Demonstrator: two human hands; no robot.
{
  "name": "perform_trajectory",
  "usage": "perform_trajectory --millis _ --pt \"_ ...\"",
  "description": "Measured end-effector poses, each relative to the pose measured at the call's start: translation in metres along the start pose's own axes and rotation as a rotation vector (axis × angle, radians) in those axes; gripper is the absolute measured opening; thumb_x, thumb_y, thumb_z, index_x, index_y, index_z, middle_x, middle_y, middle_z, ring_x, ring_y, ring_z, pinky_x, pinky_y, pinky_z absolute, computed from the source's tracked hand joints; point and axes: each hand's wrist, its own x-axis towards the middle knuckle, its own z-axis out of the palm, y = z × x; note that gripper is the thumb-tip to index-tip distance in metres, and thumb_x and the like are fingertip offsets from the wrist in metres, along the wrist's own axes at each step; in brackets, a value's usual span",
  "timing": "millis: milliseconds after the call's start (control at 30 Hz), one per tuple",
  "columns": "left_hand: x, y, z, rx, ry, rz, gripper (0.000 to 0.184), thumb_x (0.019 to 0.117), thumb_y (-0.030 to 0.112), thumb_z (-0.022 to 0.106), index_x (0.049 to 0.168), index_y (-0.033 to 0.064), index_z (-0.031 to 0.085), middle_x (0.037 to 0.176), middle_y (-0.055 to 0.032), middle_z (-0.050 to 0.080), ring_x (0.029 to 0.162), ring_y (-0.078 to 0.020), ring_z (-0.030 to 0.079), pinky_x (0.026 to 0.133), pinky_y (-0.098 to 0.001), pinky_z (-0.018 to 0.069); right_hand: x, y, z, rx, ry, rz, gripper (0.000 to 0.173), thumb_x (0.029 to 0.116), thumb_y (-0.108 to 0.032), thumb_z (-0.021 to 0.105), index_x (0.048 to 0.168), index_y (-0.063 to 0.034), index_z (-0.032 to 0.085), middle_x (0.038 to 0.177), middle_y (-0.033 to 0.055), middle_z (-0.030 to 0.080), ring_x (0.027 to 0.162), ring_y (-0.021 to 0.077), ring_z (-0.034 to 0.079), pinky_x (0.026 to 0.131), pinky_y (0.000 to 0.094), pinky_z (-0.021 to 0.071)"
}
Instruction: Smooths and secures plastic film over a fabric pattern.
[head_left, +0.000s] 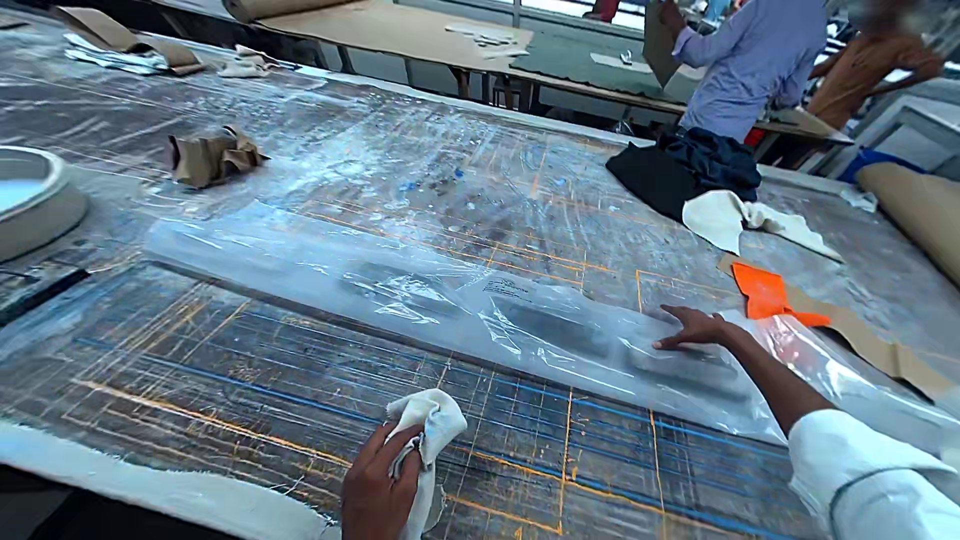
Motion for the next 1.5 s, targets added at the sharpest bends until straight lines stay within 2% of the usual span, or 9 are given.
perform_trajectory --millis 133,367,533,733,967,1167,1367,1433,1500 --pt "-0.023 -0.001 -0.021 -0.007 -0.033 -0.039 0.029 0.0855 0.013 0.058 0.103 0.0079 0.080 0.112 -0.0212 0.073 0.102 -0.0368 0.071 0.088 -0.0530 0.0571 0.022 0.018 0.011 0.226 -0.025 0.016 0.108 0.0798 -0.036 0.088 0.159 -0.0021 0.024 0.138 0.0343 0.054 0.125 0.0462 0.055 0.108 0.0598 0.0419" --pt "-0.078 0.000 -0.048 0.010 -0.070 -0.117 0.027 0.0875 0.007 0.060 0.107 0.0047 0.079 0.116 -0.0243 0.071 0.107 -0.0380 0.070 0.092 -0.0542 0.0562 0.048 0.027 0.014 0.083 -0.156 -0.072 0.048 0.0948 -0.034 0.074 0.118 0.0072 0.066 0.120 0.0268 0.064 0.114 0.0349 0.060 0.104 0.0525 0.0428" --pt "-0.117 0.010 -0.059 0.102 -0.045 -0.141 0.028 0.0857 0.011 0.059 0.104 0.0088 0.081 0.111 -0.0170 0.073 0.102 -0.0299 0.072 0.088 -0.0472 0.0584 0.034 0.011 0.029 0.172 -0.004 -0.031 0.064 0.0921 -0.020 0.078 0.141 0.0064 0.047 0.130 0.0350 0.058 0.123 0.0476 0.056 0.104 0.0605 0.0433" --pt "-0.082 0.046 -0.037 0.122 0.022 -0.016 0.034 0.0898 0.019 0.058 0.116 0.0134 0.078 0.122 -0.0194 0.070 0.110 -0.0381 0.069 0.091 -0.0559 0.0573 0.005 -0.001 0.022 0.121 0.154 -0.205 0.031 0.0973 -0.020 0.072 0.109 0.0079 0.070 0.106 0.0306 0.068 0.103 0.0450 0.063 0.093 0.0645 0.0448" --pt "-0.064 0.075 0.100 0.202 -0.510 0.316 0.050 0.1000 0.063 0.046 0.148 0.0505 0.050 0.170 -0.0012 0.028 0.157 -0.0446 0.012 0.113 -0.0830 0.0087 -0.094 -0.021 0.041 0.094 0.804 -0.417 0.039 0.0942 -0.022 0.074 0.120 0.0068 0.067 0.119 0.0346 0.061 0.115 0.0589 0.055 0.086 0.0816 0.0370" --pt "0.006 0.034 0.096 0.067 -0.498 0.491 0.040 0.0933 0.014 0.068 0.133 0.0139 0.070 0.148 -0.0104 0.059 0.138 -0.0349 0.053 0.112 -0.0581 0.0423 -0.168 -0.046 0.110 0.098 1.036 -0.415 0.058 0.0923 -0.034 0.069 0.139 -0.0026 0.055 0.139 0.0334 0.049 0.125 0.0612 0.045 0.096 0.0787 0.0329" --pt "0.103 -0.056 -0.006 0.405 -0.307 -0.190 0.037 0.1069 0.015 0.049 0.128 -0.0130 0.061 0.131 -0.0389 0.058 0.127 -0.0571 0.052 0.108 -0.0703 0.0389 -0.179 -0.037 0.145 -0.115 1.019 -0.404 0.102 0.0719 -0.066 0.077 0.155 -0.0179 0.043 0.152 0.0277 0.043 0.135 0.0557 0.042 0.103 0.0782 0.0273" --pt "0.091 -0.017 0.008 0.380 -0.259 -0.042 0.034 0.1071 0.013 0.048 0.118 -0.0149 0.064 0.123 -0.0378 0.062 0.121 -0.0551 0.057 0.105 -0.0665 0.0426 -0.163 -0.042 0.141 -0.101 0.959 -0.389 0.092 0.0731 -0.042 0.089 0.149 -0.0060 0.050 0.126 0.0314 0.062 0.115 0.0558 0.058 0.101 0.0811 0.0289" --pt "0.056 0.025 0.042 0.267 -0.290 0.258 0.024 0.1001 0.006 0.058 0.113 -0.0108 0.069 0.125 -0.0292 0.067 0.118 -0.0467 0.063 0.105 -0.0606 0.0472 -0.143 -0.044 0.115 -0.074 0.942 -0.363 0.041 0.0907 -0.022 0.077 0.118 0.0066 0.068 0.090 0.0317 0.070 0.087 0.0538 0.067 0.097 0.0794 0.0353"
